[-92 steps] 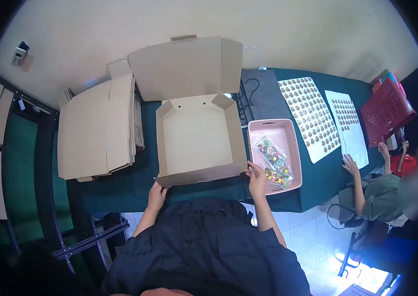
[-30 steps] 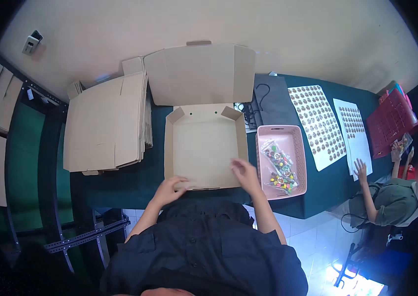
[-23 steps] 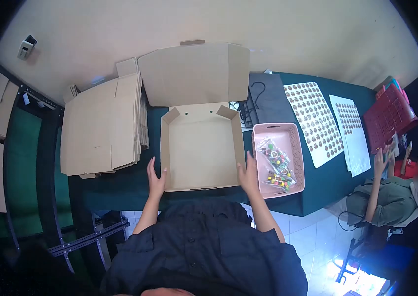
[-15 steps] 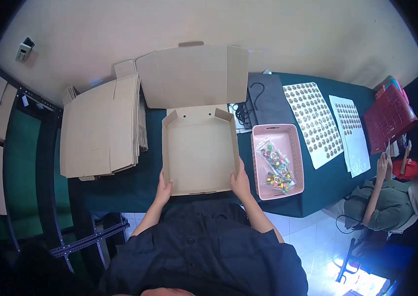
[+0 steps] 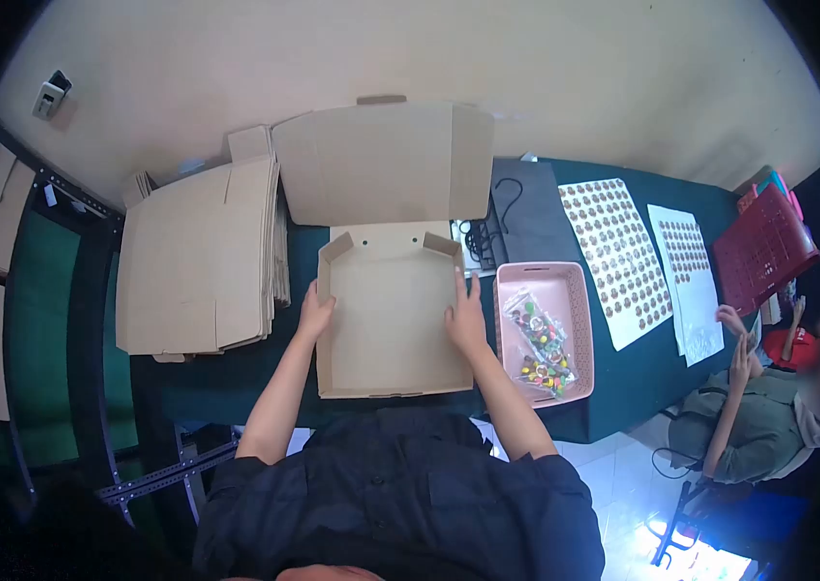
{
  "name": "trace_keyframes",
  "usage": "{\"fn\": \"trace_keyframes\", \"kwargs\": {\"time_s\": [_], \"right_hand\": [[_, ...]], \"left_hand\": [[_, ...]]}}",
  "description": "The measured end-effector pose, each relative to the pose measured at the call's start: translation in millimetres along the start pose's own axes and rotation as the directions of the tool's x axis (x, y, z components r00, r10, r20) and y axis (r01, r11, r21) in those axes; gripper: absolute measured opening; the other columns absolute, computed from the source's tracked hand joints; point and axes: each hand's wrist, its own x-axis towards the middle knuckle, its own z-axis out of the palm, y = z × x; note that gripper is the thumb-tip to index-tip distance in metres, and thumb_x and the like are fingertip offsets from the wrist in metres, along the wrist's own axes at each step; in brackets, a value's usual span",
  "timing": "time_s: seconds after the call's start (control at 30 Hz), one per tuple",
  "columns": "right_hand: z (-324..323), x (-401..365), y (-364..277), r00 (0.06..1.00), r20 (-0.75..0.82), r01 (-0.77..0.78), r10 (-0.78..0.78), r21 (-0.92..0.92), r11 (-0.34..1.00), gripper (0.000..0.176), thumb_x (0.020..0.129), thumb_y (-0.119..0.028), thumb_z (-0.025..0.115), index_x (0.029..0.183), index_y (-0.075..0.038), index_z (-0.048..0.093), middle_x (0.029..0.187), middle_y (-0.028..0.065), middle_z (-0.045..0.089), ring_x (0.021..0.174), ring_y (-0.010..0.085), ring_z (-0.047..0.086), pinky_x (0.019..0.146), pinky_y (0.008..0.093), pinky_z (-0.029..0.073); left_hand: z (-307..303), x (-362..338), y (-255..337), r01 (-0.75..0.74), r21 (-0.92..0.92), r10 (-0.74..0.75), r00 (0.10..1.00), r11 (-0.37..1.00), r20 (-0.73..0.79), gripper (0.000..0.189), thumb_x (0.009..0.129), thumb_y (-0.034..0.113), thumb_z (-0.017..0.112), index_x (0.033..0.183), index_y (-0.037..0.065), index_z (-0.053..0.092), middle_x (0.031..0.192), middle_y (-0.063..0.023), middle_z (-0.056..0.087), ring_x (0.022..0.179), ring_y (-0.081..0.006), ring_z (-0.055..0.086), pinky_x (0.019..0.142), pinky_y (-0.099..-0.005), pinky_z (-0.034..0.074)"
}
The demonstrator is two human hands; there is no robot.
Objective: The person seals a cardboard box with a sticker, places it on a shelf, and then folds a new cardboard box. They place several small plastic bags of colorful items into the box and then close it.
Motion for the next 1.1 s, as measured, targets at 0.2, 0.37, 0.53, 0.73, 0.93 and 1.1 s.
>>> {"fn": "trace_keyframes", "kwargs": {"time_s": [0.2, 0.37, 0.53, 0.73, 0.93, 1.1], "right_hand": [[11, 69, 13, 0.966, -0.128, 0.190, -0.225, -0.236, 0.953, 0.063, 0.070, 0.002, 0.049, 0.131, -0.002, 0.032, 0.142, 0.0204, 0.016, 0.105, 0.0385, 0.045, 0.088, 0.0401, 0.041], [17, 93, 13, 0.984, -0.086, 0.125, -0.158, -0.301, 0.945, 0.059, 0.071, 0.001, 0.049, 0.129, 0.001, 0.034, 0.138, 0.0168, 0.027, 0.095, 0.0354, 0.049, 0.084, 0.0408, 0.043], [21, 92, 2, 0.988, -0.127, 0.045, -0.087, -0.297, 0.954, 0.060, 0.072, -0.001, 0.050, 0.129, 0.002, 0.032, 0.133, 0.0149, 0.032, 0.096, 0.0358, 0.050, 0.083, 0.0410, 0.044], [16, 90, 2, 0.982, -0.058, 0.157, -0.178, -0.259, 0.953, 0.060, 0.072, -0.004, 0.052, 0.128, 0.000, 0.033, 0.131, 0.0163, 0.036, 0.104, 0.0352, 0.048, 0.089, 0.0407, 0.041], [14, 84, 5, 0.970, -0.172, 0.188, -0.169, 0.096, 0.977, 0.059, 0.073, -0.007, 0.058, 0.128, -0.006, 0.035, 0.118, 0.0201, 0.048, 0.110, 0.0365, 0.046, 0.092, 0.0386, 0.038], [16, 81, 5, 0.940, -0.255, 0.241, -0.225, 0.030, 0.970, 0.060, 0.072, -0.005, 0.059, 0.128, -0.006, 0.036, 0.119, 0.0202, 0.047, 0.110, 0.0356, 0.045, 0.093, 0.0382, 0.036]], "left_hand": [[-10, 56, 22, -0.155, 0.039, 0.160, 0.971, 0.987, -0.179, 0.076, 0.078, 0.006, 0.058, 0.139, 0.015, 0.014, 0.123, -0.0223, 0.045, 0.114, -0.0360, 0.044, 0.095, -0.0385, 0.036], [-13, 75, 6, -0.088, -0.041, 0.077, 0.975, 0.995, -0.209, 0.030, 0.088, 0.017, 0.048, 0.115, 0.003, 0.047, 0.105, -0.0218, 0.057, 0.101, -0.0352, 0.054, 0.086, -0.0400, 0.042], [-6, 77, -1, 0.026, -0.013, -0.028, 0.972, 1.000, -0.233, 0.027, 0.091, 0.021, 0.042, 0.106, 0.001, 0.050, 0.103, -0.0219, 0.058, 0.100, -0.0348, 0.055, 0.083, -0.0397, 0.042], [8, 70, 25, -0.134, -0.097, 0.110, 0.969, 0.986, -0.223, 0.024, 0.091, 0.020, 0.042, 0.106, 0.002, 0.051, 0.098, -0.0200, 0.059, 0.094, -0.0332, 0.057, 0.080, -0.0375, 0.043], [7, 77, 11, -0.190, -0.164, 0.183, 0.982, 0.968, -0.056, 0.021, 0.087, 0.021, 0.051, 0.096, 0.002, 0.049, 0.091, -0.0173, 0.059, 0.088, -0.0320, 0.057, 0.078, -0.0350, 0.043], [8, 72, 18, -0.155, -0.086, 0.146, 0.984, 0.984, -0.101, 0.027, 0.084, 0.026, 0.056, 0.093, 0.002, 0.049, 0.092, -0.0172, 0.059, 0.090, -0.0332, 0.056, 0.078, -0.0367, 0.043]]}}
